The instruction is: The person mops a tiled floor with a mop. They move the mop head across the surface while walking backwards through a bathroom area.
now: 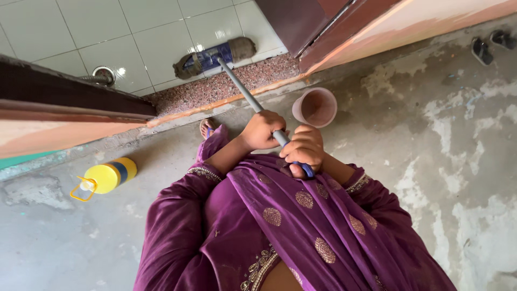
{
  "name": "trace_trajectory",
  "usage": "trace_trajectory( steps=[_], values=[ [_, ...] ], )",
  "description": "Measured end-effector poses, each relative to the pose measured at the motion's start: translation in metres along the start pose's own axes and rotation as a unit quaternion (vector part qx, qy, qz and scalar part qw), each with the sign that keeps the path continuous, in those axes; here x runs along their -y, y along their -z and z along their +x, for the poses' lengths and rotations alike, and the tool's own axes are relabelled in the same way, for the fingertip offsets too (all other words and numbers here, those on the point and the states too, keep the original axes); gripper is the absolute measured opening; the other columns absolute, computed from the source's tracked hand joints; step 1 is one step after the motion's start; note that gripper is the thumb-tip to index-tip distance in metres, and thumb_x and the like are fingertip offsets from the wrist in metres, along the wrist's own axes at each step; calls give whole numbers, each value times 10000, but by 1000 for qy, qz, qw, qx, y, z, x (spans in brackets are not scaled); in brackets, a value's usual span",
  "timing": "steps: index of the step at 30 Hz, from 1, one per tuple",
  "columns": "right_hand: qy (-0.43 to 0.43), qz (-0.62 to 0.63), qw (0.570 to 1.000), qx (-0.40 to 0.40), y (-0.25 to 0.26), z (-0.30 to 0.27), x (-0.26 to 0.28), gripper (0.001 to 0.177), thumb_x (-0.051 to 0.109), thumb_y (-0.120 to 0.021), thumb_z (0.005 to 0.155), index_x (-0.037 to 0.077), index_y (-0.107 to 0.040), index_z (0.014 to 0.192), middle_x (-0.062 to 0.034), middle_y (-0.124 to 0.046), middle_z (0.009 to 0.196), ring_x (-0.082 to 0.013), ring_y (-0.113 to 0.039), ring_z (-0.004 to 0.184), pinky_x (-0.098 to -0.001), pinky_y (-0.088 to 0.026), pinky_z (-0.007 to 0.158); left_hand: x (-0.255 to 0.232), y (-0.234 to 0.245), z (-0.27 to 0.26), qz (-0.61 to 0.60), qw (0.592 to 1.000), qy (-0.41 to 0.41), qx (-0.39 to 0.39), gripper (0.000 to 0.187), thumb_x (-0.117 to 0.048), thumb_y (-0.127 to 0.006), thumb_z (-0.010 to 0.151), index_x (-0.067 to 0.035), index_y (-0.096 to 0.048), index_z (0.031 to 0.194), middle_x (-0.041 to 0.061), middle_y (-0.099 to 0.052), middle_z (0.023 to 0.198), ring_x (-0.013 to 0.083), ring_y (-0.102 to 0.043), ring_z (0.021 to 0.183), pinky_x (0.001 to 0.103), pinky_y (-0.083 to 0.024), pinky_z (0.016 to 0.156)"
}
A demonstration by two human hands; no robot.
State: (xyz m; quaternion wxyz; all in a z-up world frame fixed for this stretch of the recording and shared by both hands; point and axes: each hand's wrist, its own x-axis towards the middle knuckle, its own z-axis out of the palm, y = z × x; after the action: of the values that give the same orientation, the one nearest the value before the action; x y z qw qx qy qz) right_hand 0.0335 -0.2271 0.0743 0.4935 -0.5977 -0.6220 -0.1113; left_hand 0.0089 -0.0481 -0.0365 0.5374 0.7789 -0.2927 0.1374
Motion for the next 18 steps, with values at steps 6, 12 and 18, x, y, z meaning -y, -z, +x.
trace_trajectory(
  steps=[6,12,18],
  values=[
    [17,-31,999,-39,-49,3,-82,252,287,-580,933,126,-583,739,-13,-725,810,-161,-539,532,-386,-437,617,87,49,1,7,1000,-14,2,147,-187,-748,824,-107,-638,766,78,-645,746,286,-662,702,406,-540,670],
    [-3,-141,984,112,-132,1,-231,164,311,-608,897,151,-645,904,-24,-679,863,-174,-620,678,-385,-488,695,250,113,-18,203,965,153,69,61,-122,-689,912,-141,-727,868,44,-715,901,198,-693,850,387,-575,897],
    [-238,-223,850,413,-234,9,-243,313,351,-638,988,130,-653,1210,-41,-714,1109,-193,-682,854,-381,-573,676,303,171,-70,391,814,353,243,409,-185,-788,789,-216,-654,1174,-20,-561,1440,177,-355,1479,612,-268,1189]
  ],
)
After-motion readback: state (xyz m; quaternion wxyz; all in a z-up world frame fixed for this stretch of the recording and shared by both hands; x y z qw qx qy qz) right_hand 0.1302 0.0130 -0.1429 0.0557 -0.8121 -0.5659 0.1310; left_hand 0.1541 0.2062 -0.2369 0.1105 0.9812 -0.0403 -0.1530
